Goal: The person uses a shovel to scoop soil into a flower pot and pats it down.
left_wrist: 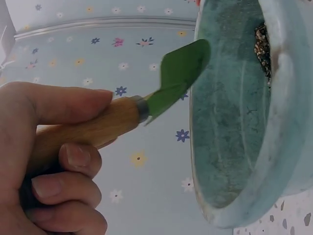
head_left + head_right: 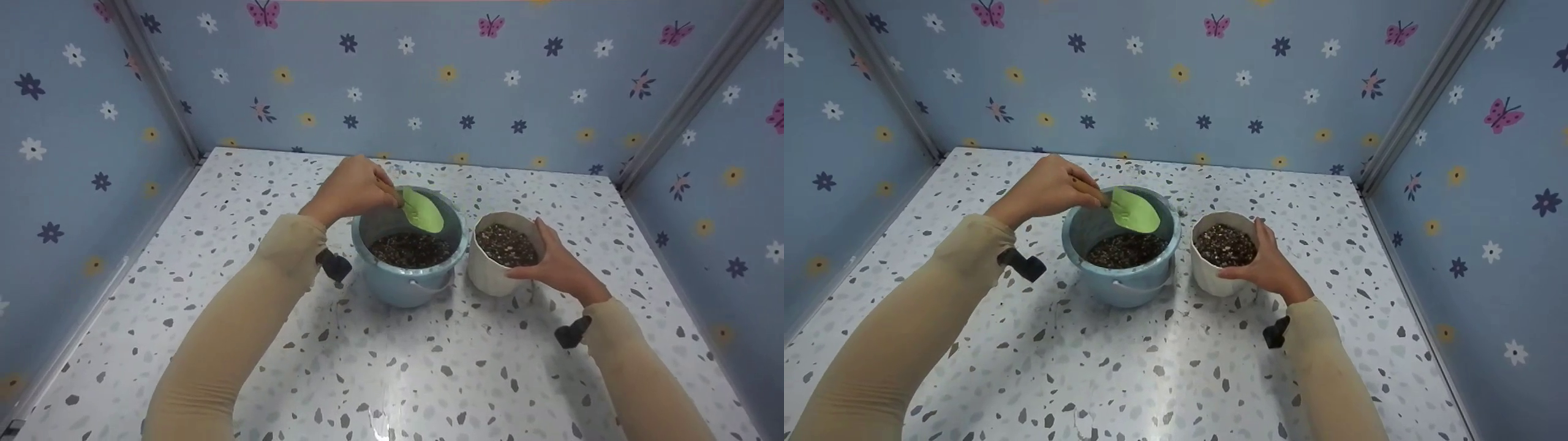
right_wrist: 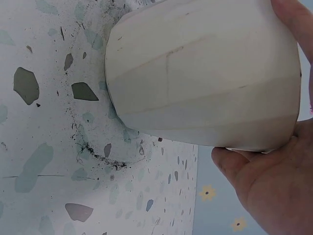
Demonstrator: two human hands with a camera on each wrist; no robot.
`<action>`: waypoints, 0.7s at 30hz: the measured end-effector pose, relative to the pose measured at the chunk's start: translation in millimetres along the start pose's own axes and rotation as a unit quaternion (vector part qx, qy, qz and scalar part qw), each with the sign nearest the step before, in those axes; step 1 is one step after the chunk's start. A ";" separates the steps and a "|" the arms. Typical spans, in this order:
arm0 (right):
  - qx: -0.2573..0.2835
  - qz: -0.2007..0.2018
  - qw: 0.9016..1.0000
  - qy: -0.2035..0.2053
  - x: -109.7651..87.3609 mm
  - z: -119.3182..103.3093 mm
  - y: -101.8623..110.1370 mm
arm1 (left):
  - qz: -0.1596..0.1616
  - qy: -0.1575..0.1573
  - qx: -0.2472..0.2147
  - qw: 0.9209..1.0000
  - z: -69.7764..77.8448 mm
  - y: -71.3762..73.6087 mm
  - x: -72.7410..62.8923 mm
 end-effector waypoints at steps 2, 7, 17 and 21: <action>-0.003 0.001 1.000 -0.002 -0.3 0.1 0.6 | -0.010 -0.007 0.018 1.000 3.0 -4.2 4.1; -0.010 -0.001 1.000 -0.001 1.5 -1.1 -0.3 | -0.038 -0.020 0.052 0.998 8.6 -21.2 12.0; -0.016 0.006 1.000 -0.005 2.6 1.0 -0.5 | -0.062 -0.037 0.142 0.987 8.1 -46.8 17.8; -0.015 0.009 1.000 -0.004 2.8 2.4 0.0 | -0.081 -0.042 0.166 0.982 1.7 -52.5 17.1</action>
Point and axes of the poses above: each hand's wrist, its own x-axis towards the middle knuckle, its own y-axis out of the back of the hand, z = x × y, the point moved 1 cm from there along x, towards the middle knuckle, and after that the axes turned 7 degrees about -y, right-handed, at the moved point
